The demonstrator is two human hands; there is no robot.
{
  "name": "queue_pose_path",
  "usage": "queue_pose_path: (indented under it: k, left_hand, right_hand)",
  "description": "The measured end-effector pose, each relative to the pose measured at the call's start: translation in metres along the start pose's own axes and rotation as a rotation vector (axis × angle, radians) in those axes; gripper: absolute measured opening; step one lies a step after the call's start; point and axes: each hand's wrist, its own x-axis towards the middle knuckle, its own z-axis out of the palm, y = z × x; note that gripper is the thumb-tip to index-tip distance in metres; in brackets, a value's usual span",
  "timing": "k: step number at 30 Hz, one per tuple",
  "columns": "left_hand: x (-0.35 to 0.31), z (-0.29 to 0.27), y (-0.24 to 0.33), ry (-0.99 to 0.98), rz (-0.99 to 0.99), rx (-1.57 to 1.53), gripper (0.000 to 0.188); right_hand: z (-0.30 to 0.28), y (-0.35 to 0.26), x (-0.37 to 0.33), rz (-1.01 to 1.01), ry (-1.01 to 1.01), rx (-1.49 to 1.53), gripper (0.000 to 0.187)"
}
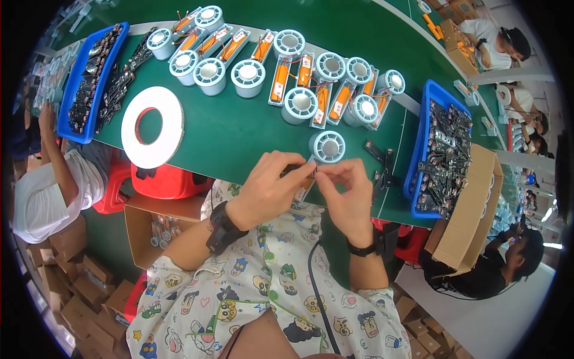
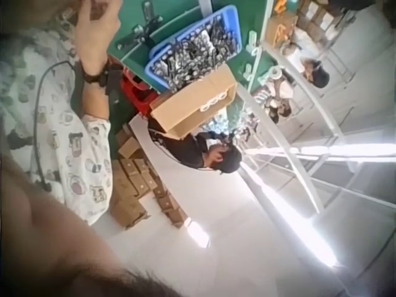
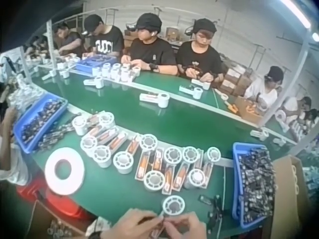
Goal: The person peels a piece of tape from a roll, sticks it onto a battery, and presses it down. They then pick up a circuit board, align it with the battery, and press the two components together before placing the assembly onto a fan housing.
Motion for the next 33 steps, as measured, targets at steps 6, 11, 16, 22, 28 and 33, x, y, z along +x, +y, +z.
queue_pose_path:
  k: [6,11,16,22,28,33]
  left_hand:
    - [0.001,-0.01,-0.004,-0.038,-0.174,-0.244,0.037]
    - [-0.004,-0.01,-0.008,-0.087,-0.22,-0.263,0.035]
    - [-0.004,-0.012,-0.009,-0.143,-0.203,-0.221,0.035]
    - [0.012,-0.012,-0.024,-0.24,-0.097,-0.258,0.034]
    - [0.024,-0.012,-0.027,-0.322,-0.195,-0.436,0.033]
    - [0.025,-0.013,-0.029,-0.332,-0.227,-0.488,0.034]
  right_hand:
    - [-0.025,0.013,-0.005,0.29,0.092,-0.224,0.019]
    - [-0.015,0.032,-0.007,0.404,0.003,0.122,0.022]
    - [-0.008,0.038,-0.012,0.197,0.122,0.351,0.02]
    - [0.007,0.041,-0.01,0.035,0.073,0.287,0.021]
    - [0.003,0.035,-0.005,-0.052,0.015,0.186,0.02]
    - [0.004,0.025,-0.002,0.091,0.036,0.297,0.019]
